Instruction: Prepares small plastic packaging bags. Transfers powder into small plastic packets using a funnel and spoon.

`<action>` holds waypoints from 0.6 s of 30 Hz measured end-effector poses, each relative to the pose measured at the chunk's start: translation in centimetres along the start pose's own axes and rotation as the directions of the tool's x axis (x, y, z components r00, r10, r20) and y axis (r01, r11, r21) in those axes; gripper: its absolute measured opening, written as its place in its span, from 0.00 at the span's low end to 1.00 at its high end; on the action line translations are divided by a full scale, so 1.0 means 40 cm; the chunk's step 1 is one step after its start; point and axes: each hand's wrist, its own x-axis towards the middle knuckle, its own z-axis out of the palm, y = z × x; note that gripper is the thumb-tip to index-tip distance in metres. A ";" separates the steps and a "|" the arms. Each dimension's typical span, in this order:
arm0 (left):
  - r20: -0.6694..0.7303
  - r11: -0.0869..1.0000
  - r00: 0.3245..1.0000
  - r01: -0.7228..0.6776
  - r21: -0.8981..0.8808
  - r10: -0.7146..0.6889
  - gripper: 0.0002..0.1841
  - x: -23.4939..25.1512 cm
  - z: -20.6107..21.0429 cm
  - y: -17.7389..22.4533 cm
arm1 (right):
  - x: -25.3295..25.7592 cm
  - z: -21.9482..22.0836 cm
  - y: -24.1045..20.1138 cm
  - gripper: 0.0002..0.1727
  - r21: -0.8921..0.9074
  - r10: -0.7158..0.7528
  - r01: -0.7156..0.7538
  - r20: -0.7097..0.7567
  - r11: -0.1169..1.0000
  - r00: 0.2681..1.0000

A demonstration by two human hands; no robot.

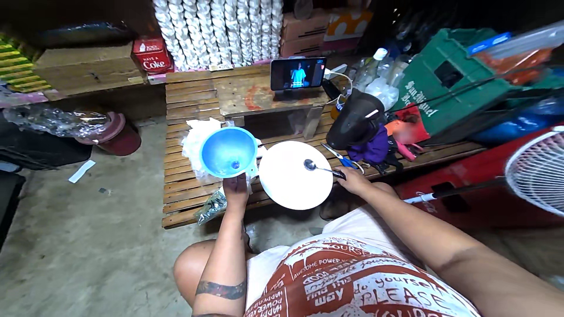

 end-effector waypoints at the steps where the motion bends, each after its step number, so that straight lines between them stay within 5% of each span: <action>1: 0.003 1.000 1.000 0.005 -0.002 -0.005 0.13 0.000 0.000 0.001 | -0.001 -0.002 -0.001 0.24 0.007 0.000 0.000 0.002 1.000 1.000; 6: 0.037 0.998 0.999 -0.035 -0.049 0.037 0.11 0.007 -0.003 -0.015 | -0.001 -0.002 0.007 0.17 0.017 0.028 -0.029 0.033 0.999 0.999; 18: 0.074 1.000 0.997 0.010 -0.020 -0.008 0.14 0.009 -0.002 -0.014 | -0.023 -0.019 -0.016 0.21 0.172 0.033 -0.039 0.036 0.984 0.999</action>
